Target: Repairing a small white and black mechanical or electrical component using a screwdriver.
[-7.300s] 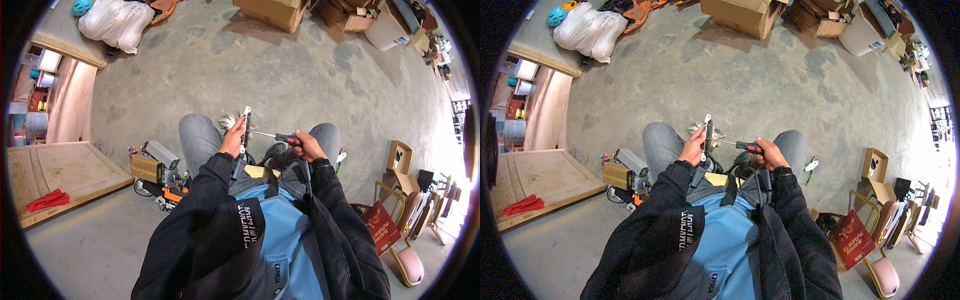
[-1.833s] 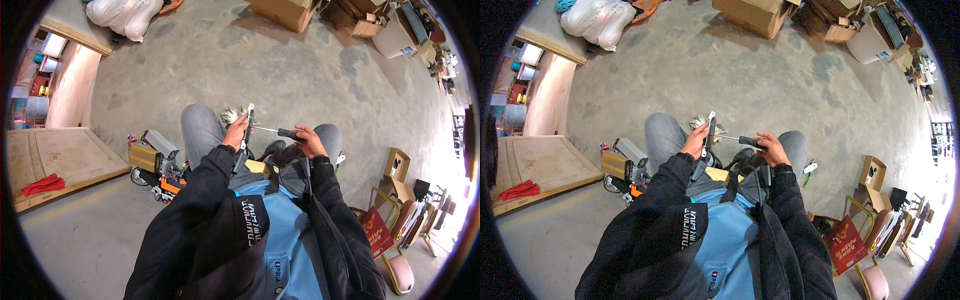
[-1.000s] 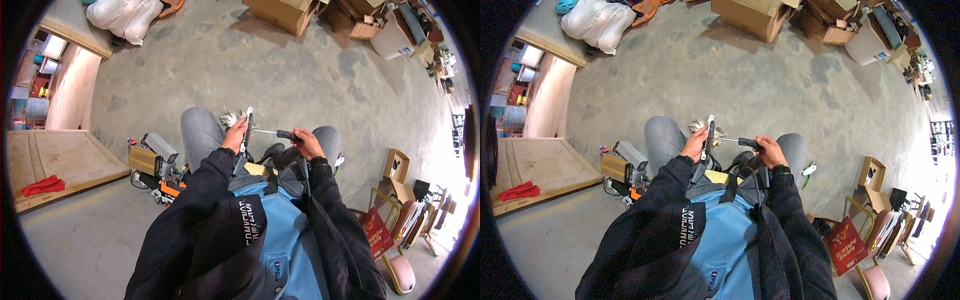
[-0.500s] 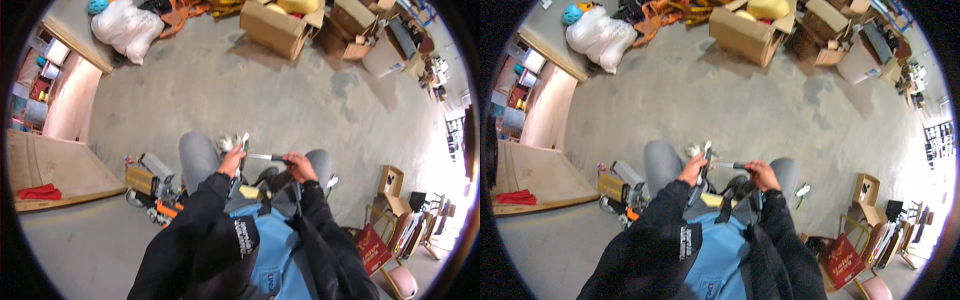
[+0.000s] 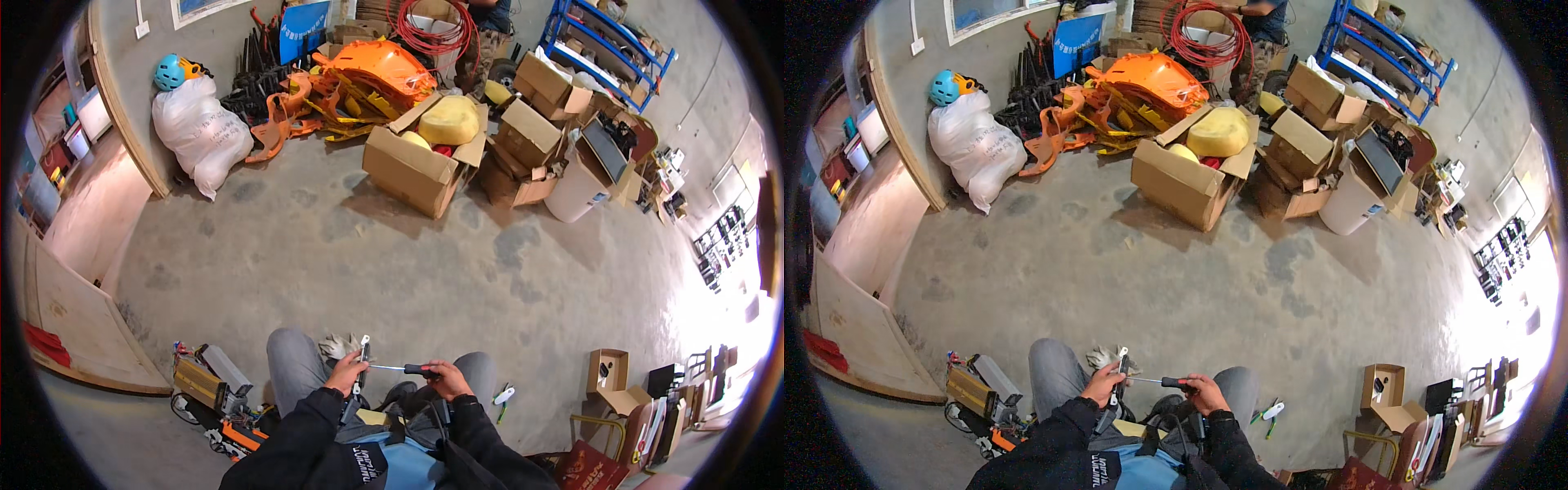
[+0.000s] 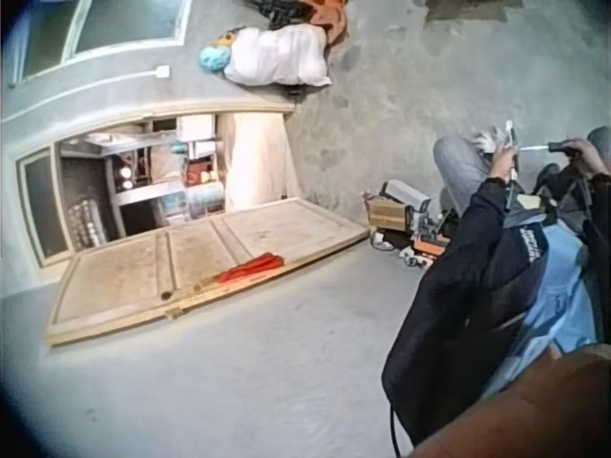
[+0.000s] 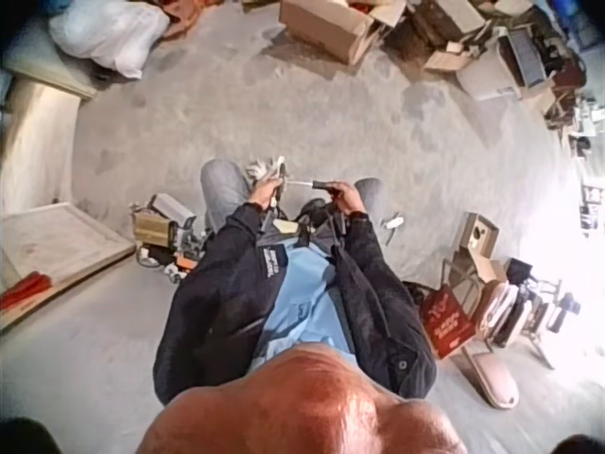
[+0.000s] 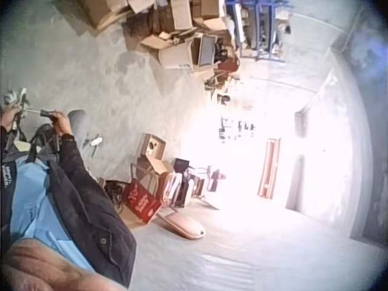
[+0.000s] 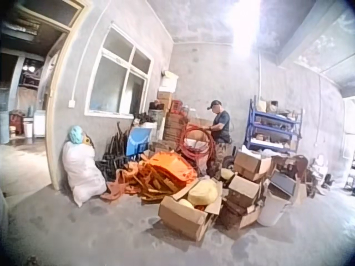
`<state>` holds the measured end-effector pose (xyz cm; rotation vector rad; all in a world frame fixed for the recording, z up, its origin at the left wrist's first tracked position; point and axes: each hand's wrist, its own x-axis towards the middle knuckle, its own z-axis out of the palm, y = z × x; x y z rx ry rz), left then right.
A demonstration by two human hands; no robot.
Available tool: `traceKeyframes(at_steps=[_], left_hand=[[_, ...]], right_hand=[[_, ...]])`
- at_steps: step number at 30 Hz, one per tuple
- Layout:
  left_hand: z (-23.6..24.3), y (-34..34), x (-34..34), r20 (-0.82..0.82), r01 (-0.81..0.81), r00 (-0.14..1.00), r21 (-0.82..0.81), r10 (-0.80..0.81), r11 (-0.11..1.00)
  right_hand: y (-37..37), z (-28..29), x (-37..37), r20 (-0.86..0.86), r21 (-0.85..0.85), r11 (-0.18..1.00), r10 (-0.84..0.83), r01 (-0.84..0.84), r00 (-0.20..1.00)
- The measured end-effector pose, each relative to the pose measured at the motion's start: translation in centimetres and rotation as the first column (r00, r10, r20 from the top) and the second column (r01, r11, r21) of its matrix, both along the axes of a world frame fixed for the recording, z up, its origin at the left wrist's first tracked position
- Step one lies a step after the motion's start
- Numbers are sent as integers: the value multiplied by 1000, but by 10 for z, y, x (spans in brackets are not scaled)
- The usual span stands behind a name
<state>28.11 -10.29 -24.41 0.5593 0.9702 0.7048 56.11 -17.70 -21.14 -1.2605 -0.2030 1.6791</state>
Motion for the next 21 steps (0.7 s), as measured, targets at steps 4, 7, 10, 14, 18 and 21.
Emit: traceKeyframes(at_steps=[4, 7, 10, 14, 18, 21], left_hand=[[-5, 2, 1, 20, -27, 999, -24, 28, 999], [-5, 2, 3, 18, -37, 999, -17, 38, 999], [-8, 4, 3, 22, -14, 1000, 13, 13, 1000], [-9, 4, 2, 31, -6, 1000, 11, 6, 1000], [-4, 1, 2, -23, 8, 1000, 8, -7, 1000], [-13, -1, 0, -41, 30, 999, 13, -30, 999]], right_hand=[[3, 5, -1, -7, -23, 999, -25, 25, 1000], [2, -3, 1, -10, -33, 999, -38, 38, 999], [4, -3, 2, -8, -19, 999, -36, 35, 999], [5, -2, 3, -26, -18, 997, -70, 70, 997], [3, -5, -2, 69, 2, 1000, -26, 26, 997], [-2, -9, 0, 56, -22, 1000, -1, 2, 998]])
